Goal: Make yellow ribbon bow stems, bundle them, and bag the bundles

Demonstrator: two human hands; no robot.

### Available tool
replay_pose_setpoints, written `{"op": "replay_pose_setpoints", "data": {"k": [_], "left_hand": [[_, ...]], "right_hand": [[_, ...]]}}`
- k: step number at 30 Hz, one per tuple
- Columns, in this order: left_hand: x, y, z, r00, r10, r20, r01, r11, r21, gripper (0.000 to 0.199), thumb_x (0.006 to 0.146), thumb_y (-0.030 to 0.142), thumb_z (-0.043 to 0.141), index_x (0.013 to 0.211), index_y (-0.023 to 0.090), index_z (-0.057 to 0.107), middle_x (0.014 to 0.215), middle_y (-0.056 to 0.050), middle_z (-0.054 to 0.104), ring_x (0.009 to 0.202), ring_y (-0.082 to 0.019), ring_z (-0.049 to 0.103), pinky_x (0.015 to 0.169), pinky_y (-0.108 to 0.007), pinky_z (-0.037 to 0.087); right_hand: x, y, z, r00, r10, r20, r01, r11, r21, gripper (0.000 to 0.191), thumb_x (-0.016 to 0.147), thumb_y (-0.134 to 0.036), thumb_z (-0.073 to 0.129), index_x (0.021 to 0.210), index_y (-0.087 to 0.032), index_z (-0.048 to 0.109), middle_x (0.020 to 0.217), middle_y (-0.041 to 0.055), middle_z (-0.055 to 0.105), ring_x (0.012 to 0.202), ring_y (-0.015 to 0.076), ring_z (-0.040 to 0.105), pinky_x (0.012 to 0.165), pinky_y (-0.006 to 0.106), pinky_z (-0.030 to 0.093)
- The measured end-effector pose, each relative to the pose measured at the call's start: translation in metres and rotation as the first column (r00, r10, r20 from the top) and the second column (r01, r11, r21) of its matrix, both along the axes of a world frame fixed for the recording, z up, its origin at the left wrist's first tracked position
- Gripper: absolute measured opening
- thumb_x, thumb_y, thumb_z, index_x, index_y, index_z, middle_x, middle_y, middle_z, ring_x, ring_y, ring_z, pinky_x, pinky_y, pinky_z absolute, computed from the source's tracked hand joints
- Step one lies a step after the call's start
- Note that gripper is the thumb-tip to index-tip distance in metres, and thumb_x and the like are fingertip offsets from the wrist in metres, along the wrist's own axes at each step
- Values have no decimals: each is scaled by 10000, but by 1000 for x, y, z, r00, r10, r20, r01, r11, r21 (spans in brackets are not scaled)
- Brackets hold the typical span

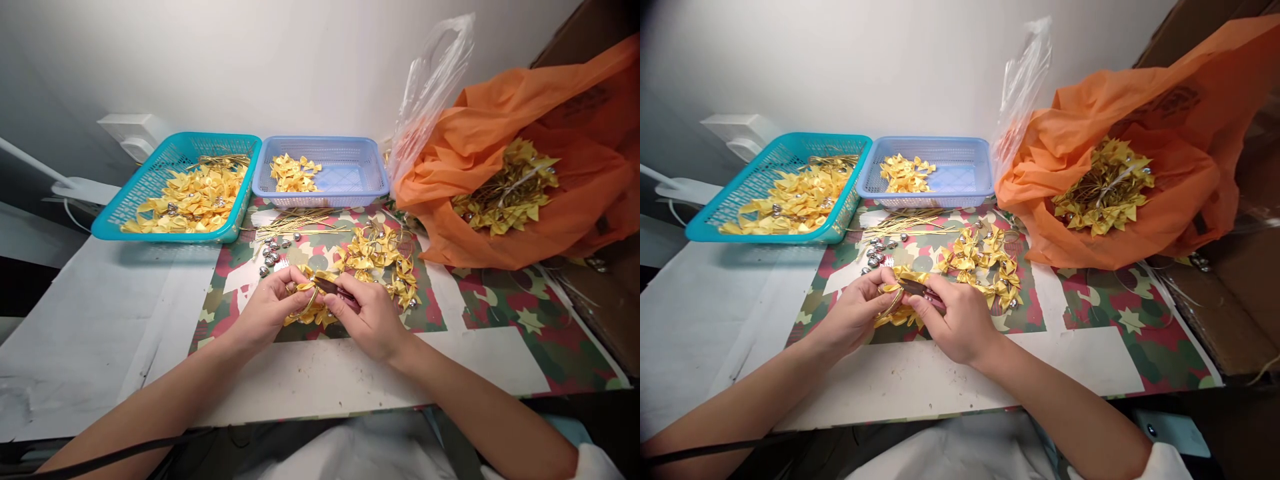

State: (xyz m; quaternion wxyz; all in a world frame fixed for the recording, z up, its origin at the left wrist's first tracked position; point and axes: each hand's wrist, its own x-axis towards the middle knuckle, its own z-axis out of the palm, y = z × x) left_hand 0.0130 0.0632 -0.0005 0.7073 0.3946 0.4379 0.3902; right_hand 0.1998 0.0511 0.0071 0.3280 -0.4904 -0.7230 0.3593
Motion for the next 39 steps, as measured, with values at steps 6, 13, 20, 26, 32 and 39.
{"op": "replay_pose_setpoints", "data": {"k": [6,13,20,26,32,39], "left_hand": [[1,1,1,999,12,-36,-12,1000,-9,429,640,448,859,710,172,537,614,17,632,541,-98,556,527,-200,413],[4,1,4,999,38,-25,-39,999,-23,414,640,438,855,704,178,539,601,14,643,509,-95,528,500,-204,397],[6,2,12,994,93,49,-89,992,-85,387,635,421,844,693,186,542,583,23,618,531,-95,479,540,-213,401],[3,2,12,994,100,53,-93,988,-120,291,705,405,758,691,195,558,520,30,543,530,-111,478,531,-211,380],[4,1,10,1000,4,-12,-5,996,-87,234,707,365,770,706,172,637,551,24,554,519,-98,471,513,-209,364],[5,-1,10,999,-49,-4,49,998,-46,324,675,406,830,745,164,626,632,6,631,523,-90,499,521,-207,370]], "right_hand": [[-1,0,1,1000,-15,8,15,1000,9,361,915,-394,548,657,-204,383,547,-65,392,503,79,352,499,224,239],[1,-1,0,1000,-18,-13,18,1000,22,327,917,-374,530,669,-205,399,542,-68,372,499,80,346,496,225,243],[6,0,-1,978,-74,-197,87,994,60,253,933,-363,494,742,-211,426,581,-70,358,507,82,342,502,228,271],[4,0,-3,955,-89,-284,128,984,121,213,854,-355,634,798,-206,493,602,-76,371,510,75,332,494,220,294],[-4,4,-7,927,-131,-351,137,991,-8,196,837,-382,664,807,-191,631,550,-68,393,488,76,327,463,222,292],[-2,10,-5,890,-207,-407,126,968,-217,349,839,-510,622,714,-185,624,577,-33,431,526,93,368,454,225,323]]}}
